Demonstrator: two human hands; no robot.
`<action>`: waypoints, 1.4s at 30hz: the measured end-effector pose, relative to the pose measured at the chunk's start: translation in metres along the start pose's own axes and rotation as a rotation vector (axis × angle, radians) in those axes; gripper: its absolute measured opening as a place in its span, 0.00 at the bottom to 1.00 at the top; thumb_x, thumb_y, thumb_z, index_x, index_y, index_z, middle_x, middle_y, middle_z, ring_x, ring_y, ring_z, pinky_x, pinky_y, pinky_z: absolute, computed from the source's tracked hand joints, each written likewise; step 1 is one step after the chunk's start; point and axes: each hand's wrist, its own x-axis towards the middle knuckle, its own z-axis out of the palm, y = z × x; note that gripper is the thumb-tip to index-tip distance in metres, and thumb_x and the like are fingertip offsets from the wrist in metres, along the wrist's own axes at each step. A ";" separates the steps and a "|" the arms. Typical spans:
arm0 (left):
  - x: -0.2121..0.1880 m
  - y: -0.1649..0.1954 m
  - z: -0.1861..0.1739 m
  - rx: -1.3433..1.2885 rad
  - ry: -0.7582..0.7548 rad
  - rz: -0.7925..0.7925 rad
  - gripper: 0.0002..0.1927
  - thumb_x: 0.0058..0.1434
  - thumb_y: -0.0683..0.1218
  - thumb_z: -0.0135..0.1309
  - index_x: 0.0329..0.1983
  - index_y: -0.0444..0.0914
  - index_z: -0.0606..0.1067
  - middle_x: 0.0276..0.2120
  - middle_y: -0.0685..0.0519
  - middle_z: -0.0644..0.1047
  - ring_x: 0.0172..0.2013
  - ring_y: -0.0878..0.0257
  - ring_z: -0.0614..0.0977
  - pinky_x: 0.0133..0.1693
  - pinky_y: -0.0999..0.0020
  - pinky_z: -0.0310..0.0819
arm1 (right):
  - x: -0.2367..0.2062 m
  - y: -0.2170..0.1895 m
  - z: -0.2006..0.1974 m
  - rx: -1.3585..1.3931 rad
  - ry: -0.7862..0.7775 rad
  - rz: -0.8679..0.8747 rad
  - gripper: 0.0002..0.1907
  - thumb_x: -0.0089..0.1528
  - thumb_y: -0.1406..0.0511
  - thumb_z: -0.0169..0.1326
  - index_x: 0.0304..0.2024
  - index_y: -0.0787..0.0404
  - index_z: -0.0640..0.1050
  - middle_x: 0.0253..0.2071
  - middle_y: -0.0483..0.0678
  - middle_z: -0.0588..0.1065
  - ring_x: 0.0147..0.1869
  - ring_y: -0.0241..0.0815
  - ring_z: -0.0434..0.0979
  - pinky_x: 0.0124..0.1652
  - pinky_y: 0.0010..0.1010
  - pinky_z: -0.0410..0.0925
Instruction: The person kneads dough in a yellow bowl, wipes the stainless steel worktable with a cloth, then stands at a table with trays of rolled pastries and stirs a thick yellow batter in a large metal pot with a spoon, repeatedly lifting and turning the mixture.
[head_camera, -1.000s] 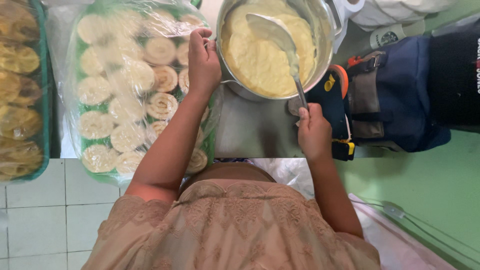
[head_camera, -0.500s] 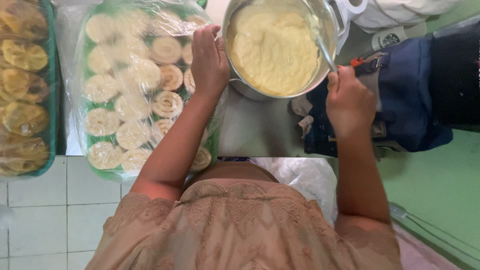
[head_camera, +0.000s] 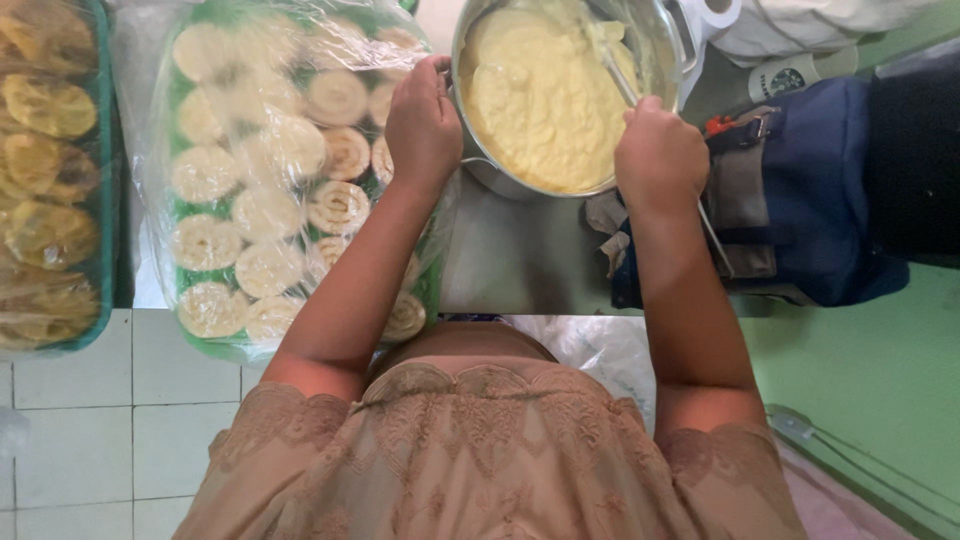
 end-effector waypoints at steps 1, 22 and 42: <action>0.000 -0.001 0.001 0.002 -0.001 0.007 0.12 0.70 0.41 0.44 0.53 0.41 0.73 0.45 0.47 0.80 0.49 0.46 0.79 0.49 0.51 0.72 | 0.004 -0.004 -0.001 0.000 -0.015 -0.021 0.16 0.72 0.57 0.49 0.39 0.62 0.78 0.32 0.61 0.79 0.39 0.66 0.81 0.38 0.55 0.71; -0.001 0.006 -0.004 0.066 0.003 0.030 0.15 0.60 0.36 0.45 0.50 0.41 0.71 0.47 0.50 0.74 0.53 0.48 0.74 0.51 0.51 0.72 | 0.003 -0.059 -0.120 -0.315 -0.141 -0.613 0.12 0.68 0.55 0.55 0.39 0.51 0.85 0.29 0.50 0.80 0.32 0.52 0.81 0.33 0.42 0.71; -0.006 -0.002 0.002 0.036 0.035 0.047 0.16 0.63 0.35 0.45 0.52 0.40 0.72 0.49 0.48 0.73 0.54 0.46 0.73 0.52 0.52 0.71 | 0.011 -0.002 -0.080 0.031 0.100 -0.487 0.11 0.70 0.56 0.58 0.40 0.54 0.85 0.31 0.53 0.79 0.35 0.58 0.79 0.37 0.47 0.70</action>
